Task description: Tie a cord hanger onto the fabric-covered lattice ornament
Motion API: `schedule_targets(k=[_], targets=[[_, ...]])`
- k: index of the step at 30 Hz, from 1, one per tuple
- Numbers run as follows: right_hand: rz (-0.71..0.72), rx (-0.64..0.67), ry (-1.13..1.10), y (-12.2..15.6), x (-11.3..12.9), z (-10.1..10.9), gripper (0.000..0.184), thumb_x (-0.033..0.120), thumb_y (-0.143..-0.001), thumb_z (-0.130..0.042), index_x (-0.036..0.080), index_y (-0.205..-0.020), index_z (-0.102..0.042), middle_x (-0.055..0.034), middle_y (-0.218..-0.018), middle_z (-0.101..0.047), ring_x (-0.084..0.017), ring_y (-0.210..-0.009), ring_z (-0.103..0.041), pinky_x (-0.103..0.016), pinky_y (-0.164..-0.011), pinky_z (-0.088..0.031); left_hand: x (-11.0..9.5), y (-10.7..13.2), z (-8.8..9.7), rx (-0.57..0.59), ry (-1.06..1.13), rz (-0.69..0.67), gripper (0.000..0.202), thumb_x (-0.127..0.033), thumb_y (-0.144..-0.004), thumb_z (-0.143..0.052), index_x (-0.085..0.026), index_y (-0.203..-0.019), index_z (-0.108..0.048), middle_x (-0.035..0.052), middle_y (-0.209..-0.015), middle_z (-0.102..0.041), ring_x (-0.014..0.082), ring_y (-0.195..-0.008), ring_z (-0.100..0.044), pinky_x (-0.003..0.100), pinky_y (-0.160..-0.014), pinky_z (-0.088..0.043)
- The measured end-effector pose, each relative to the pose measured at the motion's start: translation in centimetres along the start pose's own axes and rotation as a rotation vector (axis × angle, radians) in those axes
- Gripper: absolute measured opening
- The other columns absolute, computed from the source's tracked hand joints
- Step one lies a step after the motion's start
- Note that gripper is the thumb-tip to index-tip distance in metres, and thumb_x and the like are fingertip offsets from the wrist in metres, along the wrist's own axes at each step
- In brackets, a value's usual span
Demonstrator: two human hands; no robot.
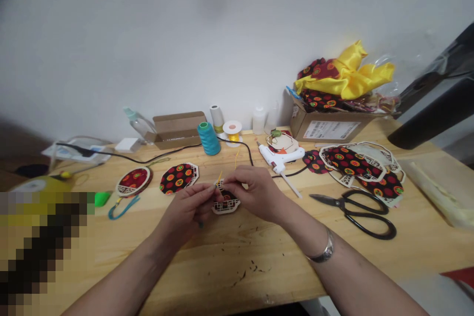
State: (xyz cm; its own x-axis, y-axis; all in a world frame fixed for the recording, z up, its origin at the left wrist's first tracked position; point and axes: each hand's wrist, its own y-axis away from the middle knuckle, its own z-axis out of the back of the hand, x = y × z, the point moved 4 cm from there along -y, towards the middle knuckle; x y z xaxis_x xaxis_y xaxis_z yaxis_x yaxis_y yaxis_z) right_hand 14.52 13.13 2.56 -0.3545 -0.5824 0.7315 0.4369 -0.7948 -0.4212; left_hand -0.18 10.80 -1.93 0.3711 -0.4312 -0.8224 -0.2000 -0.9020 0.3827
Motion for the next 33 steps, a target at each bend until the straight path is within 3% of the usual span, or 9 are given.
schedule_targets(k=[5, 12, 19, 22, 27, 30, 33], targets=[[-0.08, -0.031, -0.06, 0.0, -0.3, 0.2, 0.011, 0.018, -0.078, -0.058, 0.013, -0.073, -0.068, -0.0034, -0.063, -0.063, -0.011, -0.058, -0.055, -0.023, -0.054, -0.041, -0.1, -0.4, 0.5, -0.033, 0.019, -0.023, 0.02, -0.027, -0.066, -0.07, -0.008, -0.067, -0.066, 0.0067, -0.062, -0.065, -0.0009, -0.036, -0.022, 0.016, -0.036, -0.011], [-0.158, -0.109, -0.195, 0.0, -0.7, 0.3, 0.009, 0.021, -0.076, -0.061, 0.016, -0.071, -0.067, -0.0017, -0.064, -0.065, -0.011, -0.057, -0.055, -0.022, -0.052, -0.045, -0.2, -0.5, 0.9, -0.056, 0.049, -0.03, 0.018, -0.026, -0.067, -0.069, -0.008, -0.071, -0.066, 0.0075, -0.065, -0.066, -0.0012, -0.037, -0.02, 0.015, -0.036, -0.012], [-0.209, -0.261, -0.221, 0.1, -0.8, 0.9, 0.004, 0.021, -0.072, -0.064, 0.019, -0.071, -0.068, -0.0002, -0.063, -0.067, -0.011, -0.055, -0.057, -0.023, -0.05, -0.048, -0.2, -0.6, 0.8, -0.049, 0.061, -0.041, 0.021, -0.028, -0.068, -0.07, -0.008, -0.073, -0.068, -0.001, -0.05, -0.052, -0.0001, -0.039, -0.015, 0.015, -0.036, -0.01], [-0.251, -0.296, -0.201, 0.1, -0.8, 1.3, 0.005, 0.023, -0.071, -0.065, 0.02, -0.07, -0.069, 0.0004, -0.06, -0.067, -0.01, -0.051, -0.055, -0.022, -0.047, -0.047, -0.5, -0.6, 0.9, -0.062, 0.093, -0.094, 0.019, -0.027, -0.07, -0.069, -0.009, -0.076, -0.068, -0.0014, -0.053, -0.051, -0.0001, -0.039, -0.015, 0.015, -0.036, -0.01], [-0.219, -0.211, -0.229, 0.1, -0.2, 1.1, 0.006, 0.023, -0.072, -0.065, 0.02, -0.073, -0.071, -0.0006, -0.063, -0.069, -0.01, -0.052, -0.058, -0.022, -0.048, -0.047, -1.2, 0.2, 0.3, 0.004, 0.081, -0.197, 0.014, -0.025, -0.072, -0.067, -0.012, -0.073, -0.066, -0.0005, -0.058, -0.054, 0.0012, -0.04, -0.02, 0.017, -0.039, -0.013], [-0.205, -0.112, -0.282, 0.0, 0.2, 0.5, 0.009, 0.023, -0.074, -0.064, 0.021, -0.076, -0.072, -0.0016, -0.068, -0.071, -0.012, -0.057, -0.061, -0.023, -0.051, -0.049, -0.9, 0.7, -0.2, 0.078, 0.012, -0.159, 0.016, -0.028, -0.071, -0.067, -0.011, -0.07, -0.067, -0.0055, -0.043, -0.041, 0.0027, -0.039, -0.021, 0.019, -0.04, -0.013], [-0.215, -0.091, -0.254, 0.0, 0.0, 0.3, 0.009, 0.024, -0.074, -0.064, 0.021, -0.074, -0.072, -0.0017, -0.065, -0.07, -0.012, -0.055, -0.06, -0.023, -0.049, -0.048, -0.7, 0.8, -0.5, 0.12, -0.03, -0.138, 0.02, -0.03, -0.071, -0.067, -0.01, -0.071, -0.068, -0.007, -0.041, -0.034, 0.0032, -0.039, -0.023, 0.02, -0.04, -0.014]])
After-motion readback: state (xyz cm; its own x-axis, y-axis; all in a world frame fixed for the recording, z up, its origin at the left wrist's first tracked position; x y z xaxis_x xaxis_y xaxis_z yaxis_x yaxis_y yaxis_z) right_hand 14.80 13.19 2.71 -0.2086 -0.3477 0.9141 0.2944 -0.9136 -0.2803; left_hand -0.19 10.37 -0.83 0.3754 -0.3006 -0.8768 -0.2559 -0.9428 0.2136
